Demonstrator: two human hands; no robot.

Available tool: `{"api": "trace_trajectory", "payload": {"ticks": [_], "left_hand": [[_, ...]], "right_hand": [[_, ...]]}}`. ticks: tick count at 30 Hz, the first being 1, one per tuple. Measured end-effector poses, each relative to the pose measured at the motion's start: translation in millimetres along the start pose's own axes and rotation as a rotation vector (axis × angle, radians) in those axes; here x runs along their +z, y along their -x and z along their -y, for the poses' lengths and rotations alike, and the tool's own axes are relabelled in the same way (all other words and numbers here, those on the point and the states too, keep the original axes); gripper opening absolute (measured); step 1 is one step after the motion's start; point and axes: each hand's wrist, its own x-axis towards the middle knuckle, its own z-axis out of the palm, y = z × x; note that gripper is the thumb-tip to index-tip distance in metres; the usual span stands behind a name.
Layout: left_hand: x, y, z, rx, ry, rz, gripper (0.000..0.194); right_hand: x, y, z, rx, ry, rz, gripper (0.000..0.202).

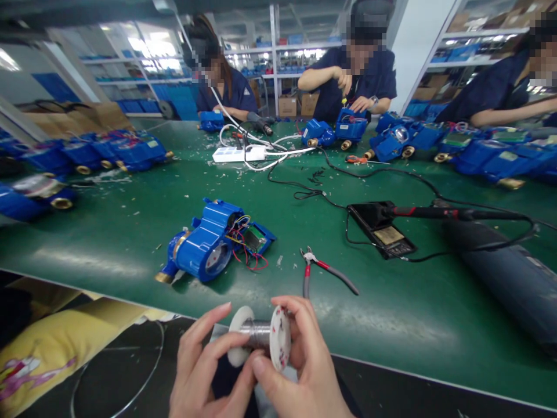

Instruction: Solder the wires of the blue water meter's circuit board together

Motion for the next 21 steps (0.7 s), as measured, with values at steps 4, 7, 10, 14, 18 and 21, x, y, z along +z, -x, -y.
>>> {"api": "trace_trajectory", "payload": {"ticks": [4,7,10,14,18,21], "left_hand": [[-1.3,-0.3,5.7,-0.014,0.023,-0.027,0.010],[-0.7,-0.1,3.0,-0.022,0.032,-0.049,0.006],[3.1,3.4,-6.5,-0.071,0.038,-0.116,0.016],[12.5,13.0,-10.5,-0.144,0.063,-0.203,0.025],[16.4,14.2,14.1,-0.045,0.172,-0.127,0.025],[11.0,1.7,35.9,-0.317,0.479,-0.105,0.026]], "right_hand": [[11.4,0.1,6.9,0.096,-0.223,-0.021,0.053],[21.3,-0.9,13.9,0.142,-0.271,-0.217,0.058],[22.4,-2.8,14.1,0.120,-0.243,-0.316,0.056],[11.4,-5.6,6.3,0.076,-0.211,-0.345,0.042],[-7.1,-8.4,10.5,0.036,-0.135,-0.277,0.034],[-25.6,-12.5,29.3,-0.052,0.247,-0.082,0.025]]}}
